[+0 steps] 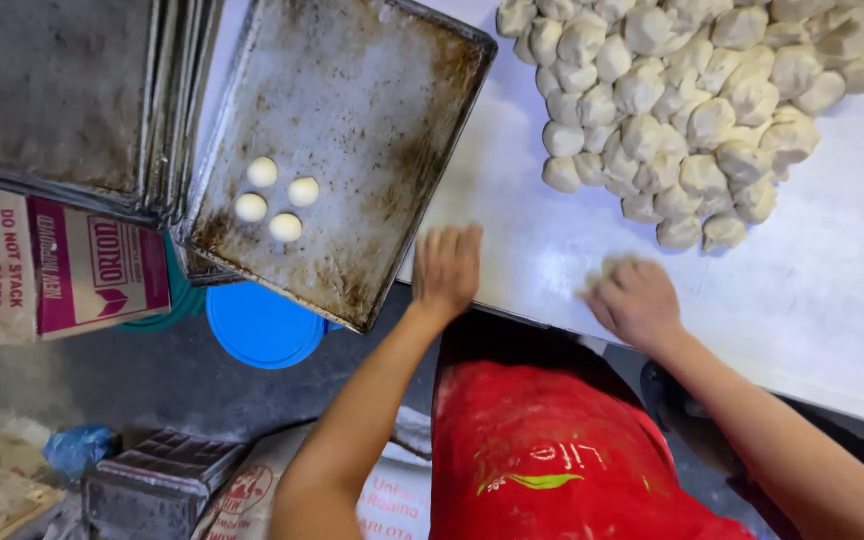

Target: Shaping small pieces of dough into uniform balls and arranging them in rows on baking trays.

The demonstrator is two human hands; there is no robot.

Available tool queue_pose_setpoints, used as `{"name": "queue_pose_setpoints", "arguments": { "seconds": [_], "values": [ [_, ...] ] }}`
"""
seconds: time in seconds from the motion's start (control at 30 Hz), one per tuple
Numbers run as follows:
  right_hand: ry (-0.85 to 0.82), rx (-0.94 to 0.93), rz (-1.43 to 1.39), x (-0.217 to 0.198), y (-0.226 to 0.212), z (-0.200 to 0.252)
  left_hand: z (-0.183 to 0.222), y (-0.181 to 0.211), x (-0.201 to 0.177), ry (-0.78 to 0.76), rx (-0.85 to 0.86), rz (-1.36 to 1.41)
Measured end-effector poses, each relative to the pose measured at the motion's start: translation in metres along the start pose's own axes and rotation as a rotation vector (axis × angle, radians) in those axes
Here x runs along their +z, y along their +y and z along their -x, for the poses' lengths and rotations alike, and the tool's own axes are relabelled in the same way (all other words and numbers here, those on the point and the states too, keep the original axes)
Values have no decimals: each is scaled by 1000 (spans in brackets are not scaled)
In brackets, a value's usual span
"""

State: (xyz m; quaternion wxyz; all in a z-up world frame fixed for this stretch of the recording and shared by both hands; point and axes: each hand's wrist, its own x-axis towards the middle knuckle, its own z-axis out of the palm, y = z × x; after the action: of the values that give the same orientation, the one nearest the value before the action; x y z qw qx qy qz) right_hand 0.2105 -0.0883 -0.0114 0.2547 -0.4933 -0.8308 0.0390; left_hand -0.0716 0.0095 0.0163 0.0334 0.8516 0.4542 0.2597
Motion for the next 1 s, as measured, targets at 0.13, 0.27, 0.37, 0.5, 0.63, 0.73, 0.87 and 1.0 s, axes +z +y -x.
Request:
{"name": "queue_pose_setpoints", "arguments": {
  "seconds": [0.13,0.27,0.37,0.5,0.63,0.73,0.87,1.0],
  "values": [
    [132,35,167,32,11,-69,-60,-4,57,132,-16,-232],
    [138,-3,69,24,-6,-90,-56,7,65,178,-50,-114],
    [60,-30,-76,-11,-23,-42,1,17,19,107,-53,87],
    [-14,-24,-99,-8,6,1,-1,-3,-1,70,105,-15],
    [172,-38,78,18,1,-72,-47,-7,54,236,89,-231],
    [179,-28,63,11,-15,-76,-35,7,45,260,19,-179],
    [50,-14,-112,-4,-6,3,21,-4,-5,13,74,20],
    [47,-108,3,11,15,-42,-25,-19,24,135,231,-101]
  ]
}}
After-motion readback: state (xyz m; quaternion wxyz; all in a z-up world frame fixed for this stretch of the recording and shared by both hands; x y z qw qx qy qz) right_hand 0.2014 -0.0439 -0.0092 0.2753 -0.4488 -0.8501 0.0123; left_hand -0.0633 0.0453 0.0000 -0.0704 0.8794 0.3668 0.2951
